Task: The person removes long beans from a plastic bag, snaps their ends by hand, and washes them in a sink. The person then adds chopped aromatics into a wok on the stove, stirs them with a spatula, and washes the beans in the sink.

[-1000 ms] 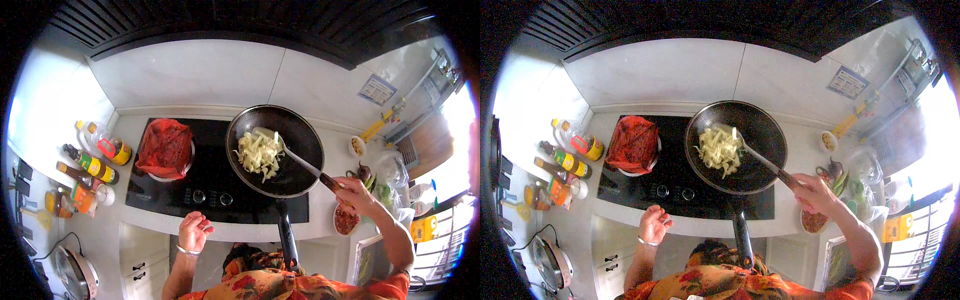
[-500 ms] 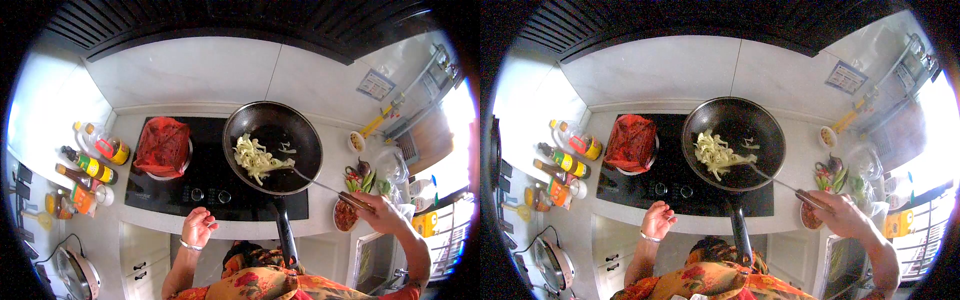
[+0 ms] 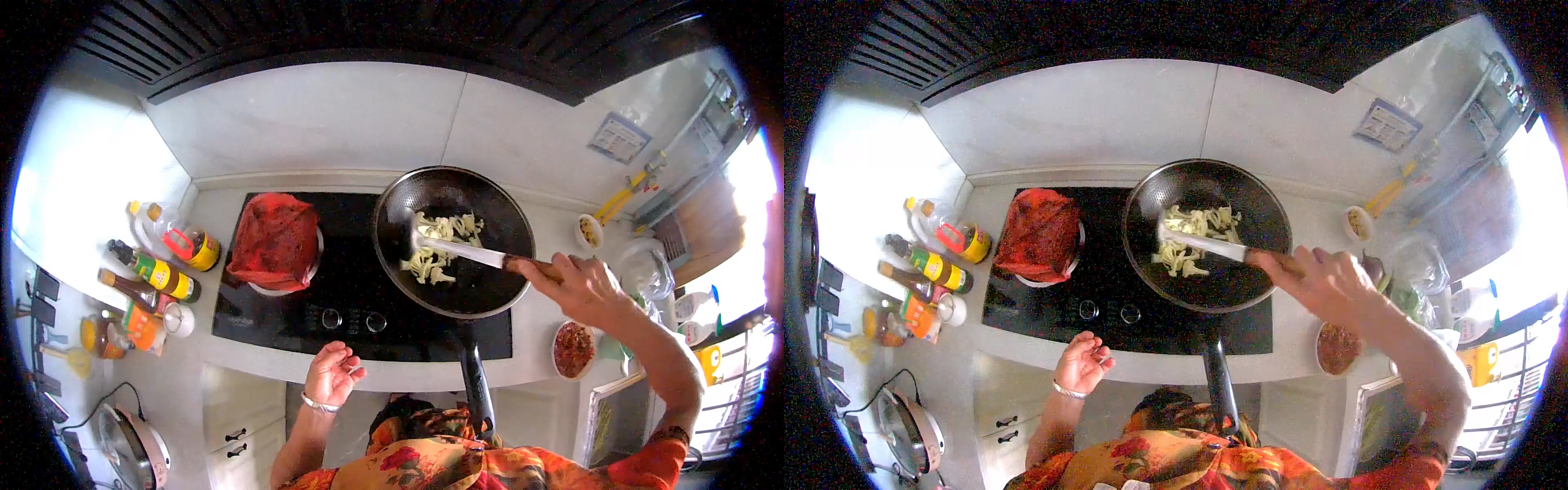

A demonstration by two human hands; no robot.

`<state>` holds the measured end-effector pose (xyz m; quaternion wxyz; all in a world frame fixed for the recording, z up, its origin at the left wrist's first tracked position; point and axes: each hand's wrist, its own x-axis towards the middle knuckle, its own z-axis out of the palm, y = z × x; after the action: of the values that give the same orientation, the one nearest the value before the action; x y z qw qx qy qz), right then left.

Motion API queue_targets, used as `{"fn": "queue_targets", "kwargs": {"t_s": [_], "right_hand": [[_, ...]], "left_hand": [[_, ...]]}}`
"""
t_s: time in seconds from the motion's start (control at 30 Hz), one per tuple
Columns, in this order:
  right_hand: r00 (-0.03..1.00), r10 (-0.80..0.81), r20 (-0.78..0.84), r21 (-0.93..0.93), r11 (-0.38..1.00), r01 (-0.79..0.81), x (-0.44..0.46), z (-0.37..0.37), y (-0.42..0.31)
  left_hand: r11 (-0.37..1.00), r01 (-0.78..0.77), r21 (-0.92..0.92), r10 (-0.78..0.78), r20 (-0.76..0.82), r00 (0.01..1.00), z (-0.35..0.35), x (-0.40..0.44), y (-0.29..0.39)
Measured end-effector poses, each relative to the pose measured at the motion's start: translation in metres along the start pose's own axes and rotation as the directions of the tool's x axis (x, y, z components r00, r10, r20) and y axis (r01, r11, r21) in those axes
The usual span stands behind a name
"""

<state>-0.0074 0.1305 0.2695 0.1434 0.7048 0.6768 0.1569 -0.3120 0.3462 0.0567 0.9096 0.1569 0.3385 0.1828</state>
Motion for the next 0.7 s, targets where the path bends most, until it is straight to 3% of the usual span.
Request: {"fn": "queue_targets", "kwargs": {"t_s": [0.07, 0.23, 0.3, 0.33, 0.4, 0.5, 0.63, 0.7], "right_hand": [[0.994, -0.110, 0.001, -0.206, 0.973, 0.107, -0.002, 0.001, 0.013], [0.999, 0.045, 0.007, -0.132, 0.990, -0.044, -0.001, 0.014, 0.021], [0.983, 0.179, -0.042, 0.076, 0.982, -0.176, 0.014, 0.024, 0.014], [0.982, 0.183, -0.041, 0.075, 0.981, -0.180, 0.017, 0.024, 0.011], [0.963, 0.241, 0.118, 0.149, 0.955, -0.257, 0.022, 0.026, 0.005], [0.936, 0.240, 0.259, 0.096, 0.958, -0.272, 0.013, 0.010, 0.012], [0.898, 0.320, 0.302, 0.148, 0.915, -0.376, -0.012, -0.003, 0.032], [0.913, 0.376, 0.155, 0.451, 0.795, -0.404, -0.026, -0.001, 0.040]], "left_hand": [[1.000, -0.005, -0.021, 0.005, 0.019, 1.000, -0.001, -0.001, 0.001], [0.999, -0.012, -0.036, 0.013, 0.028, 1.000, -0.006, -0.001, -0.002], [0.999, -0.004, -0.034, 0.006, 0.045, 0.999, -0.003, 0.003, -0.005], [0.999, 0.008, -0.034, -0.007, 0.041, 0.999, 0.000, 0.005, -0.006], [0.999, 0.023, -0.028, -0.022, 0.033, 0.999, 0.005, 0.008, -0.005], [0.999, 0.028, -0.030, -0.026, 0.059, 0.998, 0.010, 0.011, -0.006], [0.997, 0.043, -0.061, -0.039, 0.068, 0.997, 0.009, 0.014, -0.010], [0.997, 0.049, -0.054, -0.046, 0.061, 0.997, 0.010, 0.015, -0.012]]}}
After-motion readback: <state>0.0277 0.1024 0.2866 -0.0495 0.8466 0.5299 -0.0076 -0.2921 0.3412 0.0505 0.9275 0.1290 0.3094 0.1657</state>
